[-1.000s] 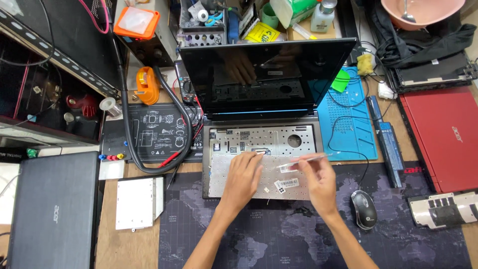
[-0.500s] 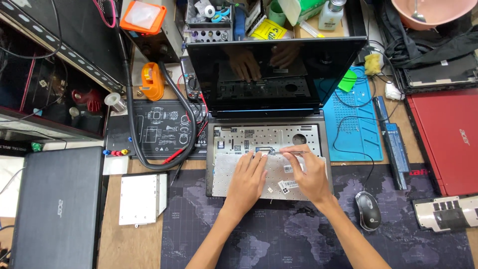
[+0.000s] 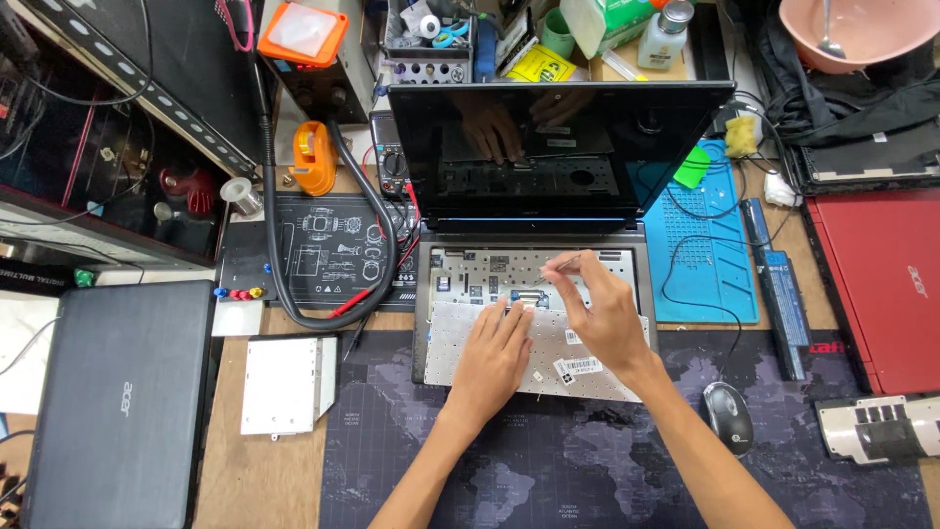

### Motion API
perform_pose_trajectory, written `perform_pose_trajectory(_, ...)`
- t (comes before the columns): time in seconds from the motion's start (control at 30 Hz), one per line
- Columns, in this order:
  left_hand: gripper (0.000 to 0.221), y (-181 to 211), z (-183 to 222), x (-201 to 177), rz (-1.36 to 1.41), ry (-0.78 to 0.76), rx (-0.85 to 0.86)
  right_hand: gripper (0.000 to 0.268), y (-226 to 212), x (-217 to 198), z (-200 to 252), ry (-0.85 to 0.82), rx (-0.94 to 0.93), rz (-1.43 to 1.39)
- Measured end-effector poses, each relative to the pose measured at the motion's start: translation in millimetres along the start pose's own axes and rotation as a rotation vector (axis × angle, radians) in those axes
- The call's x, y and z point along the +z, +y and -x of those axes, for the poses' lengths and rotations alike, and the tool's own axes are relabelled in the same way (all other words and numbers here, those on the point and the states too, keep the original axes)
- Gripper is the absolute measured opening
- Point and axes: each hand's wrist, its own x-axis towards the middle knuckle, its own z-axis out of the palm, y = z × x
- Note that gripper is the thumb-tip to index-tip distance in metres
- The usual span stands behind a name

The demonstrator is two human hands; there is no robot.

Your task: Disassembling a laptop by prying off the keyboard and unscrewing the bottom casing

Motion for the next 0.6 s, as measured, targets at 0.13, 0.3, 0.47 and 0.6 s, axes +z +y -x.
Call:
perform_pose_trajectory(0.13, 0.035, 0.7, -0.1, -0.2, -0.008, -0.006, 0.001, 0.007, 8.5, -1.0, 13.0, -0.015, 0.016, 0.001)
perform_pose_trajectory(0.3, 0.035, 0.8, 0.8, -0.6, -0.007, -0.032, -0.009, 0.007, 15.9, 0.5, 35.4, -0.023, 0.024, 0.030)
perform_pose_trajectory(0.47, 0.035, -0.9, 2.1, 2.2, 0.000, -0.048, -0.018, 0.009, 16.4, 2.9, 48.0, -0.029, -0.034, 0.054)
perform_pose_trajectory(0.6, 0.035, -1.5, 2.4, 4.0, 0.001, -0.042, -0.020, 0.011, 9.8, 0.1, 48.8, -0.071, -0.047, 0.012)
